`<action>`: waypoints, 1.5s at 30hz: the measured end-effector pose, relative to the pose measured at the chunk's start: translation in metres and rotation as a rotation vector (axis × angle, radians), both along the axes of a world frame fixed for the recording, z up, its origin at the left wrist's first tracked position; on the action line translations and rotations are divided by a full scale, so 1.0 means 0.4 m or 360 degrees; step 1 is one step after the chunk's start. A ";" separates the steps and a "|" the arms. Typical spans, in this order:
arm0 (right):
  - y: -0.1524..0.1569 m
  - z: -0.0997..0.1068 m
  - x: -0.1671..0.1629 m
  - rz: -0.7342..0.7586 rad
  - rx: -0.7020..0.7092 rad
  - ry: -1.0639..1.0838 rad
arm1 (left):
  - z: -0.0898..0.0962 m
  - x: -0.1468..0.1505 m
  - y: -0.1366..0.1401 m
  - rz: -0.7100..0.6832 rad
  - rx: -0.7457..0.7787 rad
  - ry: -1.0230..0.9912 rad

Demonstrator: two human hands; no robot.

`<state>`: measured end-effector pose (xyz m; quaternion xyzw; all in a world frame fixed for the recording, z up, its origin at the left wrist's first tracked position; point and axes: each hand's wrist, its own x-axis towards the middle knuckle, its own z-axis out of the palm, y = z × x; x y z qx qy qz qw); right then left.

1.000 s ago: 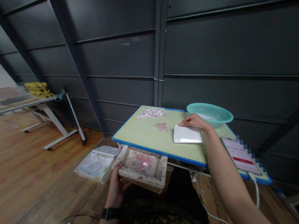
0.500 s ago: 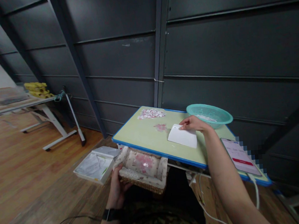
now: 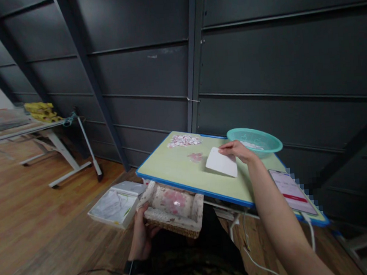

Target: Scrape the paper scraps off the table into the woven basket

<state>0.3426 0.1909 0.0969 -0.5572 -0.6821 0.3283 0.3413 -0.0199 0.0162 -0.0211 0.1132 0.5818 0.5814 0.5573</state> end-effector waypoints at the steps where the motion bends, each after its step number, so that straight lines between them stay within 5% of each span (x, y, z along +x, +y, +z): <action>1: 0.011 -0.010 -0.002 -0.0144 0.0142 -0.0023 | -0.001 0.001 0.001 0.0003 0.0001 0.0002; 4: 0.034 -0.033 -0.014 -0.0555 0.0416 -0.0274 | -0.003 0.004 0.003 0.0035 -0.0018 0.0012; 7: 0.035 -0.038 -0.032 -0.0722 0.0504 -0.0511 | -0.004 0.009 0.006 0.0043 -0.0015 0.0014; 14: 0.016 -0.024 -0.061 -0.0411 0.0563 -0.0743 | 0.013 0.017 -0.002 0.0044 0.0012 0.0020; 20: 0.010 -0.020 -0.063 -0.0614 0.0598 -0.0812 | 0.012 0.025 -0.004 0.0021 0.0021 -0.0013; 25: 0.007 -0.019 -0.080 -0.0422 0.0568 -0.0847 | 0.012 0.036 -0.001 -0.0006 0.0033 -0.0027; 30: 0.012 -0.030 -0.093 -0.0528 0.0616 -0.0726 | 0.009 0.043 -0.007 -0.0031 -0.0002 -0.0044; 45: 0.009 -0.035 -0.122 -0.0363 0.0626 -0.0737 | 0.023 0.059 -0.012 -0.0101 -0.0013 -0.0041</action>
